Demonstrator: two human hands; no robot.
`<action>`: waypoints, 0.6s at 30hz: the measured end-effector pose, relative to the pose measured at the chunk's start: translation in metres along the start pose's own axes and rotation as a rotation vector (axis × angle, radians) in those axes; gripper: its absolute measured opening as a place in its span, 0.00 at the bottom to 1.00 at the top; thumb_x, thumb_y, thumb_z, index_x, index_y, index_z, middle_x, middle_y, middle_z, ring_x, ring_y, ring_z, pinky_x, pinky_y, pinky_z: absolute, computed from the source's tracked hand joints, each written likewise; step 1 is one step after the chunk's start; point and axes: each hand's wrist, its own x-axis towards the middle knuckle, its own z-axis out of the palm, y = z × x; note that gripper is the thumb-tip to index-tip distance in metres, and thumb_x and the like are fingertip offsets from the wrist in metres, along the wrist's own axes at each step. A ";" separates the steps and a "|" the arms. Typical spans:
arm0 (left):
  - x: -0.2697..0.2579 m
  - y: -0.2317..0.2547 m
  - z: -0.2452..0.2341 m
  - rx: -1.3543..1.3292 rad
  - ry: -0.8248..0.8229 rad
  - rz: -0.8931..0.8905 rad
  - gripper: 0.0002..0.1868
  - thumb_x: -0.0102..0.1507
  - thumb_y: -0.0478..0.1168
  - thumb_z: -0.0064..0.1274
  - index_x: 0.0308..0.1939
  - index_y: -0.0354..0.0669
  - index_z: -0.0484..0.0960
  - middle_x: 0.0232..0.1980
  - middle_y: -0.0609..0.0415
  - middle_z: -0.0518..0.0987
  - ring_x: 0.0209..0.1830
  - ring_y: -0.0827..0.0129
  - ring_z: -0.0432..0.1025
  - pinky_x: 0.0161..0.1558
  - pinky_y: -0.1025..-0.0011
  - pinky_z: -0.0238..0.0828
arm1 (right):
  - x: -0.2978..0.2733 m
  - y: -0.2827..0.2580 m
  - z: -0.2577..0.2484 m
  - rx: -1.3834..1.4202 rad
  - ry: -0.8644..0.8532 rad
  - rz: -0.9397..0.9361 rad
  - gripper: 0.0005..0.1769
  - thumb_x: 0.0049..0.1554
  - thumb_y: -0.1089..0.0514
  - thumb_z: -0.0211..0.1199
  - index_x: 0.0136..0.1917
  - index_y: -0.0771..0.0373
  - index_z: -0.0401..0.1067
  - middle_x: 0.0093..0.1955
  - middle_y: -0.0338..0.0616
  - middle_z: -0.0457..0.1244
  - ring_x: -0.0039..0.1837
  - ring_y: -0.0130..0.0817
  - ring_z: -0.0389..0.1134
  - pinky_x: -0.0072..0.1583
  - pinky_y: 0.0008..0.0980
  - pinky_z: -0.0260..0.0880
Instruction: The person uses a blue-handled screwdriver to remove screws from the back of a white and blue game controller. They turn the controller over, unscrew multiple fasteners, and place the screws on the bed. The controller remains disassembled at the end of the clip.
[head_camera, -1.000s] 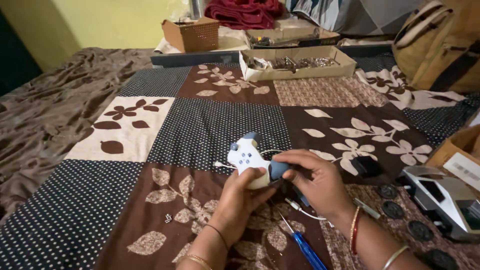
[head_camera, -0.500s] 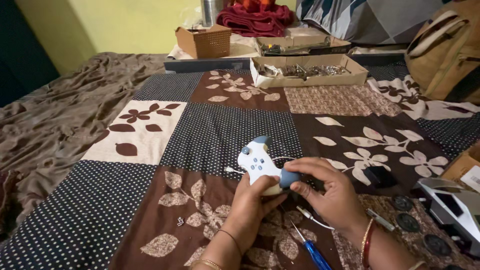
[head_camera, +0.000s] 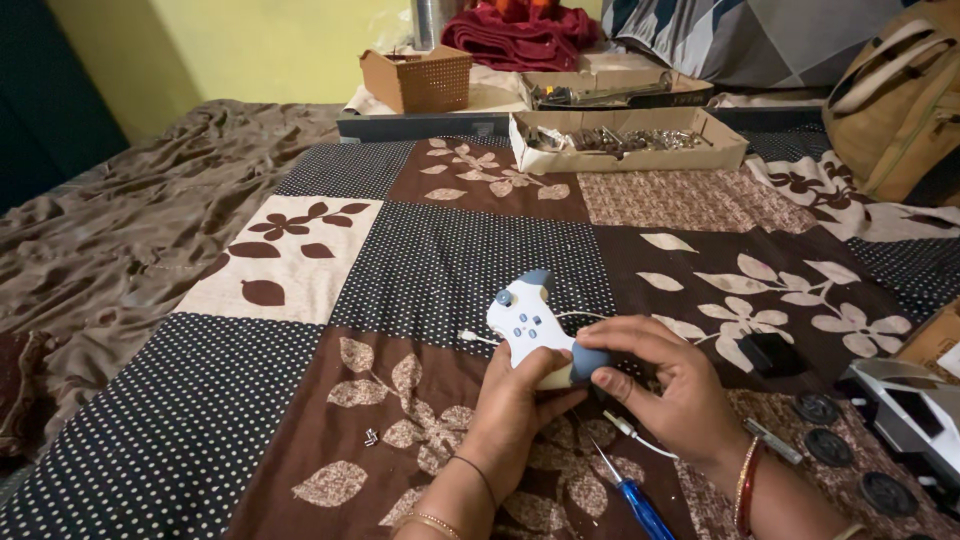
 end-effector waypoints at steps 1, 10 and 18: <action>0.000 0.000 0.000 0.007 0.003 -0.004 0.25 0.56 0.42 0.53 0.56 0.41 0.69 0.52 0.49 0.76 0.53 0.63 0.75 0.53 0.62 0.80 | 0.000 0.001 0.000 0.000 0.001 0.001 0.18 0.53 0.59 0.69 0.58 0.62 0.79 0.61 0.45 0.69 0.66 0.36 0.69 0.66 0.34 0.70; -0.001 0.000 0.001 0.003 -0.004 0.003 0.24 0.57 0.42 0.53 0.56 0.41 0.67 0.52 0.48 0.76 0.53 0.63 0.75 0.54 0.63 0.80 | -0.001 0.005 0.000 -0.007 0.003 -0.020 0.17 0.53 0.58 0.70 0.57 0.62 0.80 0.60 0.46 0.69 0.65 0.36 0.70 0.66 0.35 0.70; -0.002 0.005 0.003 0.069 0.029 -0.030 0.27 0.57 0.43 0.54 0.58 0.41 0.65 0.53 0.47 0.76 0.55 0.62 0.76 0.56 0.65 0.80 | -0.001 0.001 -0.001 -0.090 -0.009 0.051 0.16 0.51 0.60 0.69 0.55 0.59 0.81 0.59 0.44 0.70 0.65 0.35 0.71 0.66 0.36 0.71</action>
